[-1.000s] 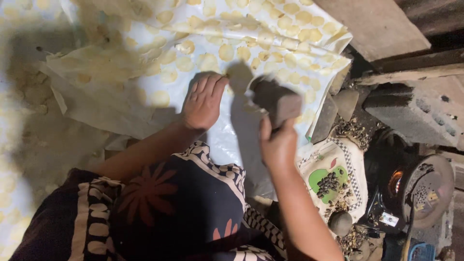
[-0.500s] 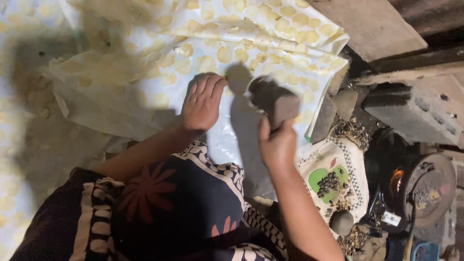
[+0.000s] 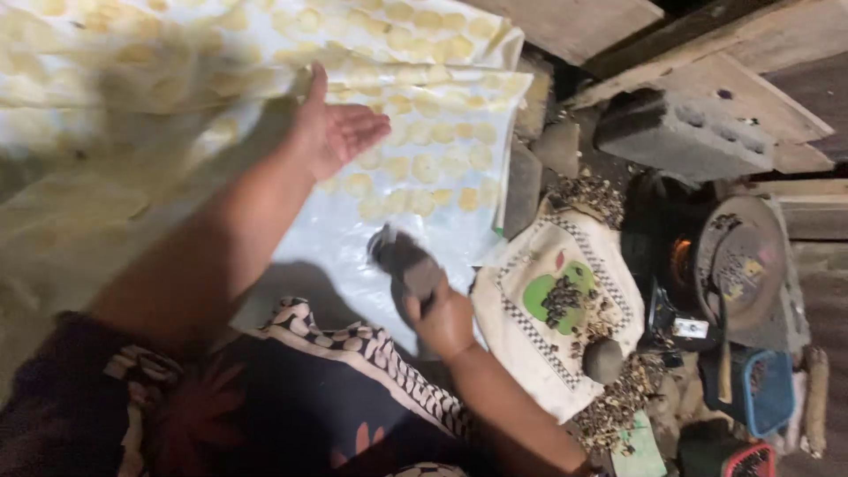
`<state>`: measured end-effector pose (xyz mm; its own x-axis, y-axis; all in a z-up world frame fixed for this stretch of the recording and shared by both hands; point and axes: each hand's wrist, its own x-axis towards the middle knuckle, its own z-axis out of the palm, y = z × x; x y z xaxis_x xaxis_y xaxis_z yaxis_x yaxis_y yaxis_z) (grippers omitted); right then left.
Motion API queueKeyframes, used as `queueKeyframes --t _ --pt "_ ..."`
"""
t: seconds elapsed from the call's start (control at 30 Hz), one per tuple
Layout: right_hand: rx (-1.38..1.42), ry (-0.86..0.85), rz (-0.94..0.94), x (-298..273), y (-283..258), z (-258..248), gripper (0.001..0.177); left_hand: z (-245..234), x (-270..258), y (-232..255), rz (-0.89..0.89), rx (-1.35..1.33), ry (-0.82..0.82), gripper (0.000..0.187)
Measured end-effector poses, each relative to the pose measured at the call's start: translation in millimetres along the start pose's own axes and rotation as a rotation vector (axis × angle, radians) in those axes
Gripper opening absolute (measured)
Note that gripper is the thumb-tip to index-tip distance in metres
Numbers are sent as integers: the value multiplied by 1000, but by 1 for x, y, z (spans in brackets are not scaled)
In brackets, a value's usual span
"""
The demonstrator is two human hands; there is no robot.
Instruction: Cracking nuts with a stone and extracting the kernels by hand
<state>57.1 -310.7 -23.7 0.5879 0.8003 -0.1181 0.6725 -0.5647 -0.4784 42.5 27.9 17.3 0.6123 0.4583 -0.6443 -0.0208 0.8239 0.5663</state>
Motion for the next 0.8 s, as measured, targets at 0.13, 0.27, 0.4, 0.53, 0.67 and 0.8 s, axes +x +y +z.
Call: queueKeyframes --t 0.13,0.27,0.4,0.53,0.67,0.8 --pt "323 135 -100 -11 -24 -37 19 -33 88 3 -77 -77 -182 86" --pt "370 12 35 -2 -25 -47 45 -45 101 8 -83 208 -192 59" --pt "344 28 -24 21 -37 -75 43 -20 69 29 157 262 -100 39" --pt "304 67 -68 49 -21 -52 45 -96 175 41 336 267 -104 52" --pt "371 -56 -42 60 -1 -94 39 -95 139 35 424 492 -137 64" --pt "-67 -240 -102 30 74 -196 41 -52 35 15 155 326 -400 60"
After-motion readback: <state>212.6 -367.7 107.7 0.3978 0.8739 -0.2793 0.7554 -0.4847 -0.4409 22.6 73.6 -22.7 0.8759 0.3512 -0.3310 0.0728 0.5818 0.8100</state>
